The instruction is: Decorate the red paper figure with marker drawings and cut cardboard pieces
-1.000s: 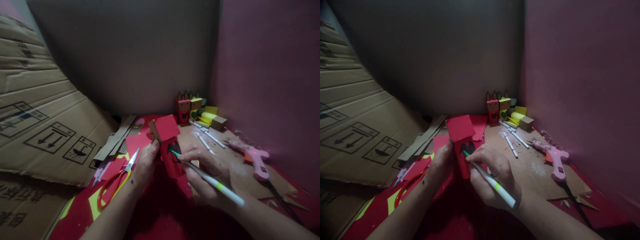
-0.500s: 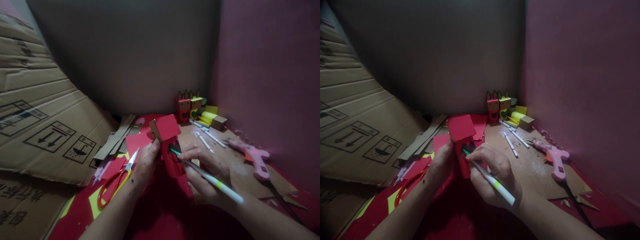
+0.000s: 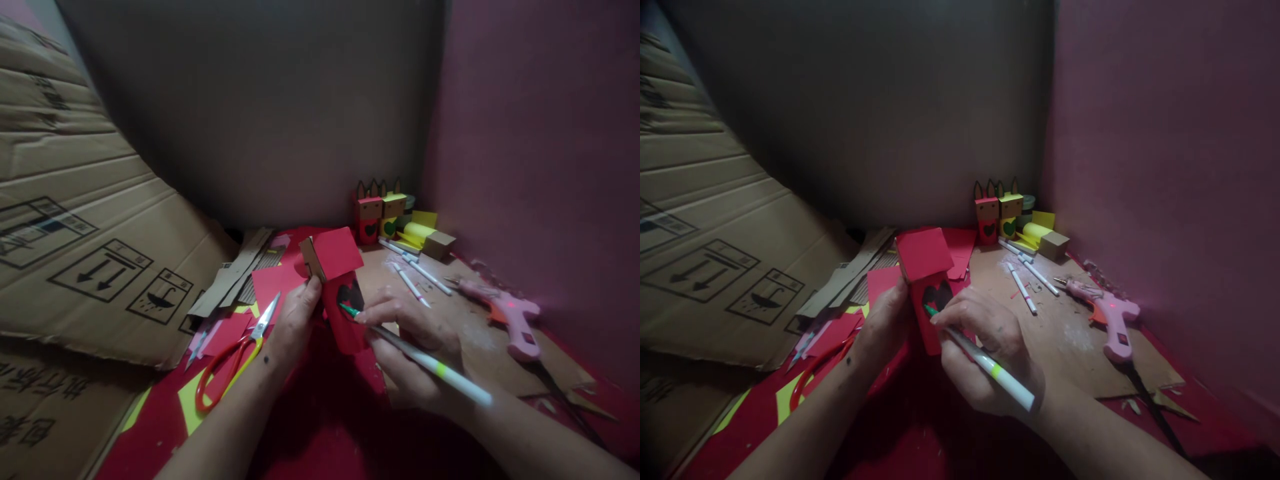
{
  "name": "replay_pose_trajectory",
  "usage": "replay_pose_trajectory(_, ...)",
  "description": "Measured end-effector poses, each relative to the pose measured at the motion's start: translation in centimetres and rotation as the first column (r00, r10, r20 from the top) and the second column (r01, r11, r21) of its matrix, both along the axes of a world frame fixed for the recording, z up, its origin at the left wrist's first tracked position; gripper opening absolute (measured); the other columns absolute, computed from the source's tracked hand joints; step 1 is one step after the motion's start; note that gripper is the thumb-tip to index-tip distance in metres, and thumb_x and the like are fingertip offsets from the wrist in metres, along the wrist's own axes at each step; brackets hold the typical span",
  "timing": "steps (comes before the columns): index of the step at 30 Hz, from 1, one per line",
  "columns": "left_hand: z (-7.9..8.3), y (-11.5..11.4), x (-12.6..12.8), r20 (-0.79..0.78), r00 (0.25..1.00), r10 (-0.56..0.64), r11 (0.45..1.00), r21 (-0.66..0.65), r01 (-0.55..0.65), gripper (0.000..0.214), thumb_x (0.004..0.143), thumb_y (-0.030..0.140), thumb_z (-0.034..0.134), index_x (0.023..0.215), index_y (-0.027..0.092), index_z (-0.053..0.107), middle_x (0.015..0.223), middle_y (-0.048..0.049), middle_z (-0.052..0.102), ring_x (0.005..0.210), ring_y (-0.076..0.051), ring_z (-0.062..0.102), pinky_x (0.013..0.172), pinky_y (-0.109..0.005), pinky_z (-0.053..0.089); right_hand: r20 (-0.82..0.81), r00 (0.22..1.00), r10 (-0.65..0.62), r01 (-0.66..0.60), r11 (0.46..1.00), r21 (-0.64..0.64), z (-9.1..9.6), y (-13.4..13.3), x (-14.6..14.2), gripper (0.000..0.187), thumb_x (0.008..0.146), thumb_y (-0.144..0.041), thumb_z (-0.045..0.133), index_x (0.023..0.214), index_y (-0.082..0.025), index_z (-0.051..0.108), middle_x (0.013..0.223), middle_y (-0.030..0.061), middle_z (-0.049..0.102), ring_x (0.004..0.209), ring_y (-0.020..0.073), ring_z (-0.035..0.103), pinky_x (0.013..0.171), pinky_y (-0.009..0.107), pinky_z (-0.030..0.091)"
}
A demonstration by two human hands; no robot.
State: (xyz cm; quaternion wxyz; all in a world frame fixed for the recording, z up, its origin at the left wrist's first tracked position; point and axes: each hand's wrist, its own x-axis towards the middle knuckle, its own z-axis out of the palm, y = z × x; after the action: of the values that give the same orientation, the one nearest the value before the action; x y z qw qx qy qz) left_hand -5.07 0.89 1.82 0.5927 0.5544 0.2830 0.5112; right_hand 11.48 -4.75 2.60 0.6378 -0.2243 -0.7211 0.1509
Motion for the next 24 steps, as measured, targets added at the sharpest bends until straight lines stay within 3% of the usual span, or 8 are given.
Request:
replay_pose_trajectory(11,-0.24,0.07,-0.25,-0.018,1.000,0.011,1.000,-0.005,-0.011,0.041,0.091,0.052,0.053,0.103,0.016,0.069,0.090,-0.0064,0.069,0.085,-0.021,0.061,0.078,-0.032,0.048,0.024,0.999,0.041,-0.040,0.998,-0.039,0.28,-0.41,0.23,0.021,0.076,-0.002,0.051,0.086,-0.018,0.059,0.075,0.0038,0.059,0.066,0.0161,0.055,0.060,0.032,0.043)
replay_pose_trajectory(24,-0.06,-0.07,-0.16,-0.001,1.000,0.008,1.000,0.006,-0.008,0.044,0.090,0.054,0.054,0.109,0.016,0.068,0.098,-0.0081,0.072,0.089,-0.024,0.064,0.084,-0.037,0.049,-0.008,0.999,0.036,-0.036,0.998,-0.056,0.06,-0.21,-0.06,0.026,0.077,-0.002,0.053,0.092,-0.021,0.061,0.079,0.0041,0.061,0.072,0.0183,0.059,0.063,0.034,0.047)
